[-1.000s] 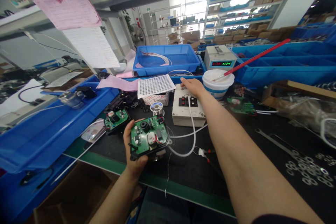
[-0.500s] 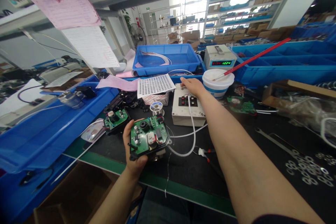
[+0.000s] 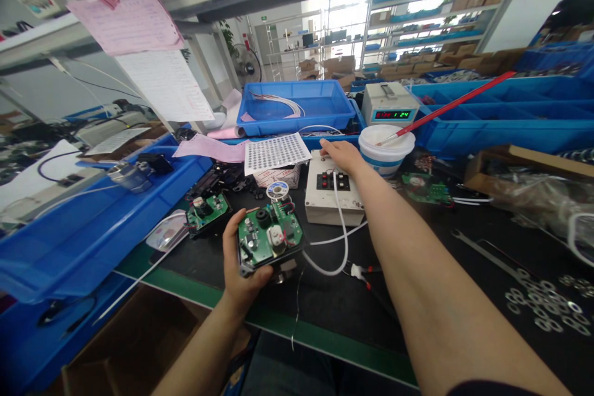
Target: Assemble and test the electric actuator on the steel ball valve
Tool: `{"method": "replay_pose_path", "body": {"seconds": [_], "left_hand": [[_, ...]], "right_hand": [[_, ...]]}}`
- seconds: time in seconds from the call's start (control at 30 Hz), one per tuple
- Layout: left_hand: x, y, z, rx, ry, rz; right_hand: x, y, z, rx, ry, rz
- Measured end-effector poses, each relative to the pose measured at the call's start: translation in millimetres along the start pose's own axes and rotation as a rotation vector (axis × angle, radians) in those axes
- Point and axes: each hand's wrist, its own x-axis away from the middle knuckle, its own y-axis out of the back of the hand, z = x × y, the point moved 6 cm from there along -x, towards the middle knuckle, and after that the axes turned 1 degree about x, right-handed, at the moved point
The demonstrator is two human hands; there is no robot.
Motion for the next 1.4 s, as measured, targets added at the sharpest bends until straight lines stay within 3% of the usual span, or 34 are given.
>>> {"method": "replay_pose_path", "body": {"seconds": [0.1, 0.3, 0.67, 1.13, 1.4], "left_hand": [[-16, -6.4, -1, -0.124, 0.105, -0.037], [-53, -14.3, 13, -0.141, 0.339, -0.100], [-81, -1.6, 47, 0.239, 0.600, -0.209], [-80, 4.6, 75, 0.467, 0.563, -0.272], [-80, 7.8, 86, 0.513, 0.566, -0.241]], "right_hand": [[-1, -1, -1, -0.005, 0.007, -0.001], [-2, -2, -6, -0.023, 0.018, -0.007], [-6, -2, -13, -0.093, 0.020, -0.028], [-10, -5, -24, -0.119, 0.003, -0.020], [-6, -2, -19, -0.105, -0.012, -0.025]]}}
